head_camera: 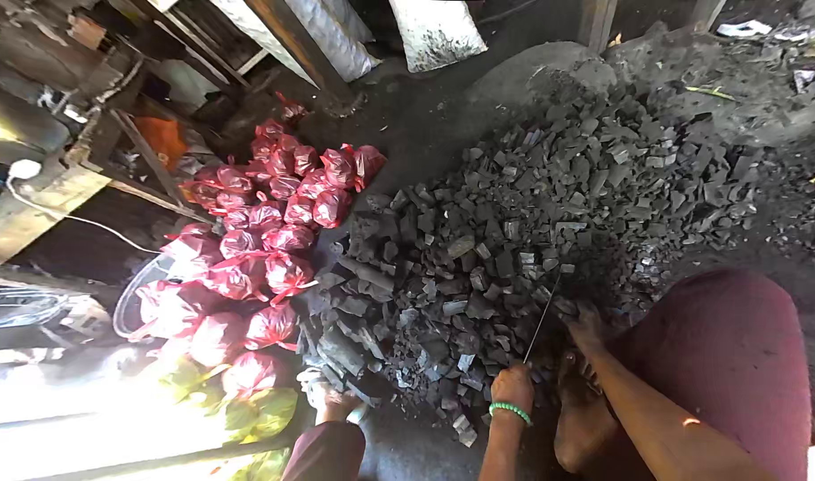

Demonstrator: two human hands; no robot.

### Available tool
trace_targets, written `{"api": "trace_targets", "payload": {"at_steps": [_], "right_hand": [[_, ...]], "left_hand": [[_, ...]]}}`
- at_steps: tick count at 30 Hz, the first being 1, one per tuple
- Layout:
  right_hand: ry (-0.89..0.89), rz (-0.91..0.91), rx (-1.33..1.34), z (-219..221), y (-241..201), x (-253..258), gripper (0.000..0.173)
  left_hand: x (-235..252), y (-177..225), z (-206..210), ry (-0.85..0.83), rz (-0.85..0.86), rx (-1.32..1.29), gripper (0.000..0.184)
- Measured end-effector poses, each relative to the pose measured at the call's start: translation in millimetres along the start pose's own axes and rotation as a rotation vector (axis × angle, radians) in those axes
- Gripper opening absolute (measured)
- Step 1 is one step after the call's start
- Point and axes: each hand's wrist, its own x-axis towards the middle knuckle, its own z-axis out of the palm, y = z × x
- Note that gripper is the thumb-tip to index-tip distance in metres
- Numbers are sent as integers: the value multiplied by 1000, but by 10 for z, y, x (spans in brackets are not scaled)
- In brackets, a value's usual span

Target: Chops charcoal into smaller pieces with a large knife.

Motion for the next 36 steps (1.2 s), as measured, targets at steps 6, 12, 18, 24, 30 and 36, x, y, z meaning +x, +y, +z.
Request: {"api": "trace_targets", "payload": {"at_steps": [6,12,18,24,30,36], "right_hand": [[-109,-66,403,63,-205,5,59],[-426,-250,679,65,-757,-83,71],[-399,-375,11,-78,-604,7,42],[-538,-446,-601,6,-452,-211,57],[-205,-58,329,-185,-348,-77,46],[45,347,758,-177,-103,28,53]], "left_hand": [[-265,-328,-112,392,49,-491,44],[-307,-669,-134,664,-10,-816,37],[-219,-744,-71,743,25,-1046,35],[-181,-685,16,621,-6,-969,36],[-233,-587,67,556,11,-865,38],[-236,-462,127,405,63,-711,41]]}}
